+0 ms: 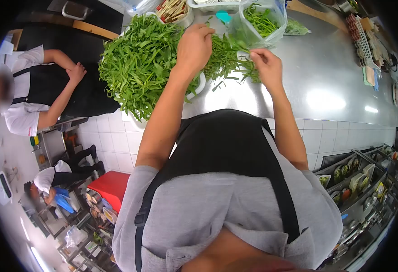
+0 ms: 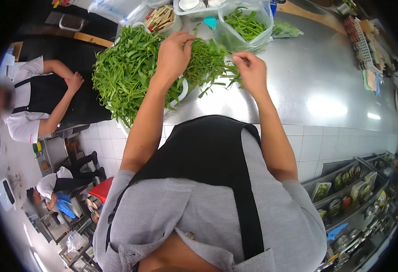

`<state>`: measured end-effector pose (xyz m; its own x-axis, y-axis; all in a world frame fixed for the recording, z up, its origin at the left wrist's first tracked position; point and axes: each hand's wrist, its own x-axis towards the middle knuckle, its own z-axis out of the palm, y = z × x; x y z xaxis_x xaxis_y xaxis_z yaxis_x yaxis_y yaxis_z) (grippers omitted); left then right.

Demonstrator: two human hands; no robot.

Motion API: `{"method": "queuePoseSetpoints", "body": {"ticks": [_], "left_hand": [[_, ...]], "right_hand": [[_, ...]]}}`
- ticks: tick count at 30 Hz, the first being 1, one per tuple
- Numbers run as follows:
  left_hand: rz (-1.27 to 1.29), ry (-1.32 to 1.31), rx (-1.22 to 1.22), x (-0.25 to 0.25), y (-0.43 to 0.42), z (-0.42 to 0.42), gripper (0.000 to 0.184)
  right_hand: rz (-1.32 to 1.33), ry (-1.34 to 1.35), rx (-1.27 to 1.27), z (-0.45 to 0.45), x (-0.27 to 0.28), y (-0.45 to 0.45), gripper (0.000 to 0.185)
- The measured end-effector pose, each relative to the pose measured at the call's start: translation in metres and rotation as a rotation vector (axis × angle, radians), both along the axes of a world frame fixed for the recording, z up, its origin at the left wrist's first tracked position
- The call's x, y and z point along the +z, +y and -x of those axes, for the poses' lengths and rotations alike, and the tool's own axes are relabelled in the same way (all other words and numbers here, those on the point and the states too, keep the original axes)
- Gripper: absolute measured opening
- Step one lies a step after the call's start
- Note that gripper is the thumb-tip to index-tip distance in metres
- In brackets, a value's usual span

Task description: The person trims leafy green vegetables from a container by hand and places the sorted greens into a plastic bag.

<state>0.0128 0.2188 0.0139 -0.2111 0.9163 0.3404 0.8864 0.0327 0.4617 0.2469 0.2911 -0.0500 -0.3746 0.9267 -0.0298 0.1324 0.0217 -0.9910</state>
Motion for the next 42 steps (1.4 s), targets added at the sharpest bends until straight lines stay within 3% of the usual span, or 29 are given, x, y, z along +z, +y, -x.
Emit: {"method": "queuePoseSetpoints", "body": {"ticks": [2,5,7,8,10,12,14,16,19,23,26,27,29,30,33,37,42], "left_hand": [[0.071,-0.272,-0.017,0.003,-0.007,-0.014,0.036],[0.214,-0.734,-0.083,-0.021,-0.004,-0.056,0.025],[0.291,-0.962,-0.084,-0.040,0.004,-0.081,0.022],[0.157,-0.947,-0.109,-0.053,0.009,-0.081,0.024],[0.159,-1.227,0.053,-0.036,0.009,-0.075,0.025],[0.129,-1.392,0.158,-0.026,0.007,-0.066,0.026],[0.178,-1.295,0.151,-0.034,0.001,-0.060,0.025],[0.224,-1.253,0.109,-0.042,-0.002,-0.056,0.025],[0.404,-0.909,-0.064,-0.053,-0.011,-0.067,0.026],[0.403,-0.556,-0.139,-0.059,-0.013,-0.088,0.035],[0.372,-0.350,-0.175,-0.075,-0.010,-0.095,0.035],[0.353,-0.261,-0.189,-0.081,-0.010,-0.097,0.034],[0.447,-0.226,-0.184,-0.093,-0.007,-0.101,0.032],[0.490,-0.205,-0.182,-0.091,-0.003,-0.102,0.031],[0.446,-0.199,-0.190,-0.085,-0.002,-0.101,0.028],[0.420,-0.172,-0.246,-0.079,-0.002,-0.104,0.022],[0.477,-0.166,-0.205,-0.077,-0.001,-0.101,0.019]], "right_hand": [[0.177,0.253,-0.064,-0.021,-0.001,0.005,0.017],[0.213,0.338,-0.027,-0.022,0.011,-0.005,0.016],[0.167,0.159,0.087,-0.023,0.014,-0.013,0.015],[0.101,0.043,0.083,-0.025,0.009,-0.015,0.015],[-0.130,-0.333,0.055,-0.036,0.002,-0.016,0.016],[-0.267,-0.463,0.137,-0.046,-0.021,-0.015,0.016],[-0.361,-0.460,0.143,-0.055,-0.045,-0.016,0.013],[-0.235,-0.369,0.102,-0.054,-0.022,-0.017,0.010],[-0.128,-0.270,0.109,-0.054,-0.001,-0.020,0.009],[0.012,-0.164,0.159,-0.055,-0.002,-0.015,0.011],[0.008,-0.128,0.111,-0.058,-0.019,-0.010,0.015],[-0.113,-0.256,0.159,-0.060,-0.025,-0.010,0.015],[-0.354,-0.512,0.249,-0.065,-0.035,-0.011,0.016],[-0.326,-0.550,0.244,-0.066,-0.034,-0.011,0.014],[-0.223,-0.390,0.129,-0.072,-0.032,-0.012,0.011],[-0.037,-0.296,0.167,-0.070,-0.041,-0.007,0.011],[-0.040,-0.171,0.026,-0.067,-0.053,-0.005,0.011]]}}
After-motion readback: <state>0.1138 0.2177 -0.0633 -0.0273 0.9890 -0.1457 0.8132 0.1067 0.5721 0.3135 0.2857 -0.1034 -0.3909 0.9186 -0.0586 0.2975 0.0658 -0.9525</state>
